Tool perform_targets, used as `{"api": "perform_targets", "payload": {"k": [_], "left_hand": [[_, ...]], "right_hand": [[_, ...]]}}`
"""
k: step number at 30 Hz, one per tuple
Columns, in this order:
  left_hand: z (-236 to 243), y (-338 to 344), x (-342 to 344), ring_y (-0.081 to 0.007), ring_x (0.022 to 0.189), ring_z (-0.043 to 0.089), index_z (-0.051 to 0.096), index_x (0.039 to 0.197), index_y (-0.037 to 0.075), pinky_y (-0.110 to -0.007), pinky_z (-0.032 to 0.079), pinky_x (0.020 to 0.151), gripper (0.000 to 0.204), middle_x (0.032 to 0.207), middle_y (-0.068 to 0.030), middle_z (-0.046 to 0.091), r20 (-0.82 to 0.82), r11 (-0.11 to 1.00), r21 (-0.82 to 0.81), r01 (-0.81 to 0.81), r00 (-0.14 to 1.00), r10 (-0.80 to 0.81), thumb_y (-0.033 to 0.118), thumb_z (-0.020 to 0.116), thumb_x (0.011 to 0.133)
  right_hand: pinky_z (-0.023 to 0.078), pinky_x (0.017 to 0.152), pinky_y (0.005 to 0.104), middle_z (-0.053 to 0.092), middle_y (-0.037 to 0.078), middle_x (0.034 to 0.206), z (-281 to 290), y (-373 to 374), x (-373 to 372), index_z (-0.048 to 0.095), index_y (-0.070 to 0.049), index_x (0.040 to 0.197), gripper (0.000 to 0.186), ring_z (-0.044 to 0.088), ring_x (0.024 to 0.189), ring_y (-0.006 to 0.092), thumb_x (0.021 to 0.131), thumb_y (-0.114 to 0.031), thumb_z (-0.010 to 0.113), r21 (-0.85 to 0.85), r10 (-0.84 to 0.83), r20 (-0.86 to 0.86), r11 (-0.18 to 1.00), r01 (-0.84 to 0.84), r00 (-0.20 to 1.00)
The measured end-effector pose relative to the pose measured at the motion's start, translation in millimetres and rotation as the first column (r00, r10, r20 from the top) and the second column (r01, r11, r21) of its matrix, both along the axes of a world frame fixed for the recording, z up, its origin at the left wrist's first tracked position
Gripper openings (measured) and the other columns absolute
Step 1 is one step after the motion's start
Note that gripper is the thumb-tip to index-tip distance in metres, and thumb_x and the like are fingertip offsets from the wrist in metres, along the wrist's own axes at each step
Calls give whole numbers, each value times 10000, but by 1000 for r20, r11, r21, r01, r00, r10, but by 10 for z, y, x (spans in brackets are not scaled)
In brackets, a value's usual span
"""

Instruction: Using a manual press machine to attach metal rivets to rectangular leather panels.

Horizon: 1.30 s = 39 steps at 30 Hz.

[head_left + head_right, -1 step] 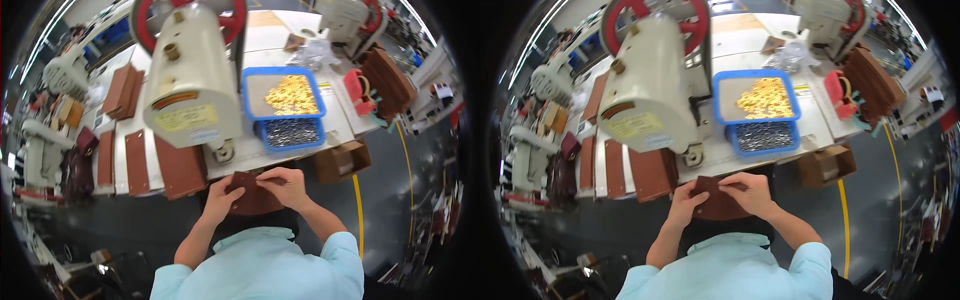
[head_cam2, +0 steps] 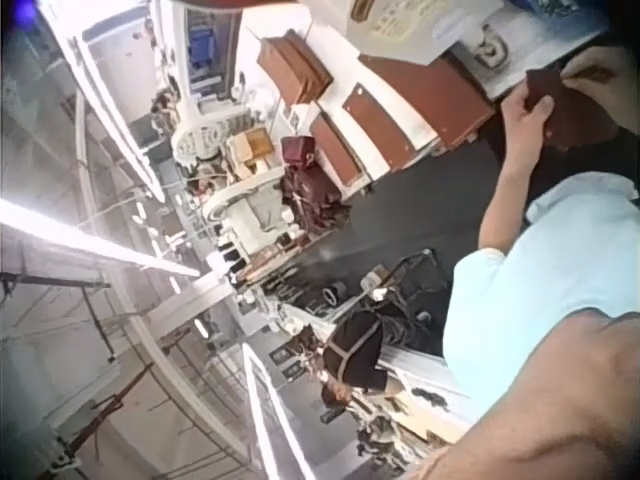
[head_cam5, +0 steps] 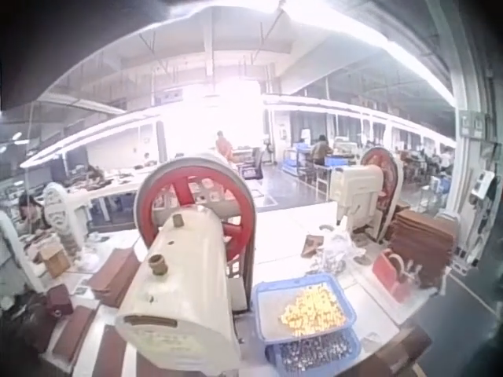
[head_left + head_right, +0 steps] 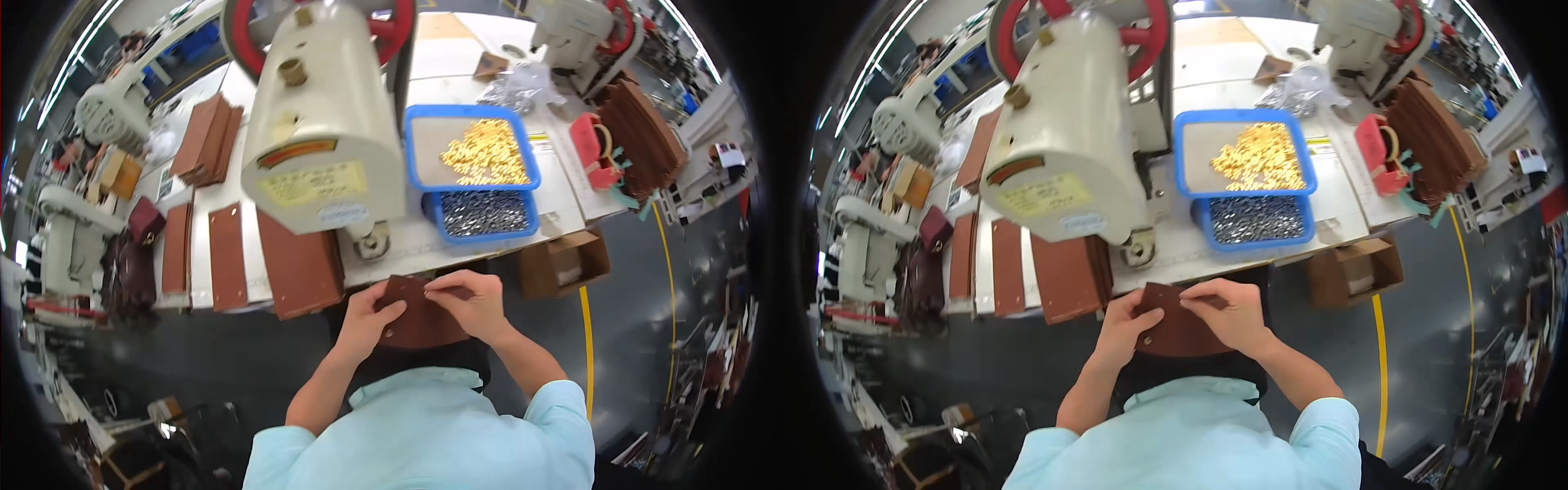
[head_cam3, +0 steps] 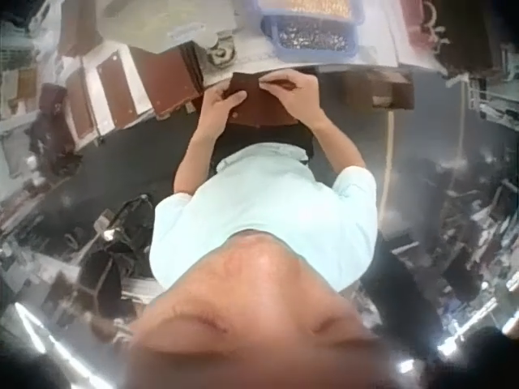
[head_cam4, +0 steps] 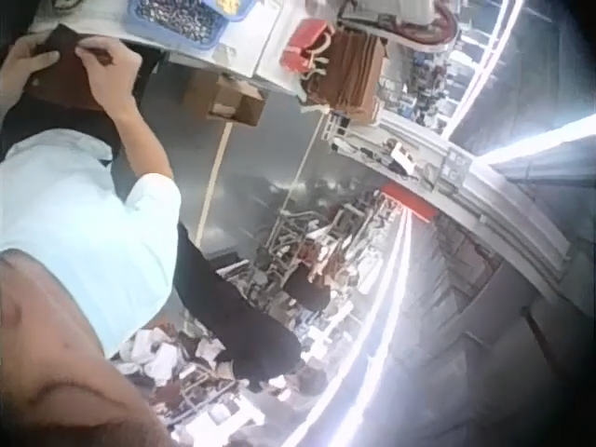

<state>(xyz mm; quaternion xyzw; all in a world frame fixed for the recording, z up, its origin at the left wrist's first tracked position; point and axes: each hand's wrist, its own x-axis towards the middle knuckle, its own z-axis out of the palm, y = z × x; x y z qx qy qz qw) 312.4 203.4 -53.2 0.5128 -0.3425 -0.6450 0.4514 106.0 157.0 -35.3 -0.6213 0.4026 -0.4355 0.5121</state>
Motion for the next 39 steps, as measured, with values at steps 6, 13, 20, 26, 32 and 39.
{"api": "perform_targets", "payload": {"k": [6, 13, 20, 26, 32, 39], "left_hand": [[55, 99, -51, -98, 906, 677, 651, 1249, -16, -259, 566, 802, 292, 1068, -59, 723, -166, 999, 20, -39, 985, 42, 74, 636, 971], [56, 202, 1, -102, 903, 679, 669, 1232, -16, -263, 567, 796, 279, 1061, -66, 725, -243, 993, 115, -28, 968, 55, 117, 635, 989], [118, 244, -81, -102, 889, 677, 674, 1221, -29, -251, 563, 774, 282, 1038, -70, 726, -262, 993, 114, 8, 965, 23, 131, 638, 992], [105, 238, -95, -49, 862, 620, 683, 1247, 3, -219, 514, 735, 285, 1014, -10, 712, -75, 994, 50, 93, 993, -89, 127, 618, 1000], [103, 310, -39, -58, 869, 603, 697, 1205, -16, -217, 493, 761, 285, 973, -14, 716, 316, 984, -122, 131, 945, -87, 100, 664, 947], [21, 359, -34, -74, 785, 622, 742, 1088, -40, -233, 508, 723, 213, 836, -25, 722, 421, 989, -87, 118, 905, -70, 62, 677, 912]], "right_hand": [[573, 778, 260, 747, 79, 930, -186, 6, 128, 724, 14, 959, 155, 703, 851, 131, 824, 88, 745, -108, 63, -70, 992, -70, 996], [576, 762, 266, 725, 93, 953, -42, 48, 100, 714, 7, 975, 200, 701, 845, 160, 804, 110, 731, -100, 139, -126, 983, -152, 982], [587, 714, 283, 727, 74, 902, -17, 29, 62, 722, -19, 990, 234, 691, 833, 157, 781, 81, 760, -92, 174, -118, 978, -185, 978], [575, 710, 303, 727, 73, 886, 27, 65, 31, 729, -42, 983, 255, 685, 829, 186, 746, 7, 811, -10, 123, -95, 992, -124, 988], [559, 708, 323, 688, 100, 870, -124, 50, 130, 726, -34, 896, 176, 697, 810, 223, 741, -39, 810, -175, 151, -169, 968, -181, 974], [549, 743, 386, 680, 117, 875, -223, -269, -87, 730, -53, 870, 67, 673, 801, 319, 803, -64, 729, -221, 218, -260, 935, -278, 941]]}}
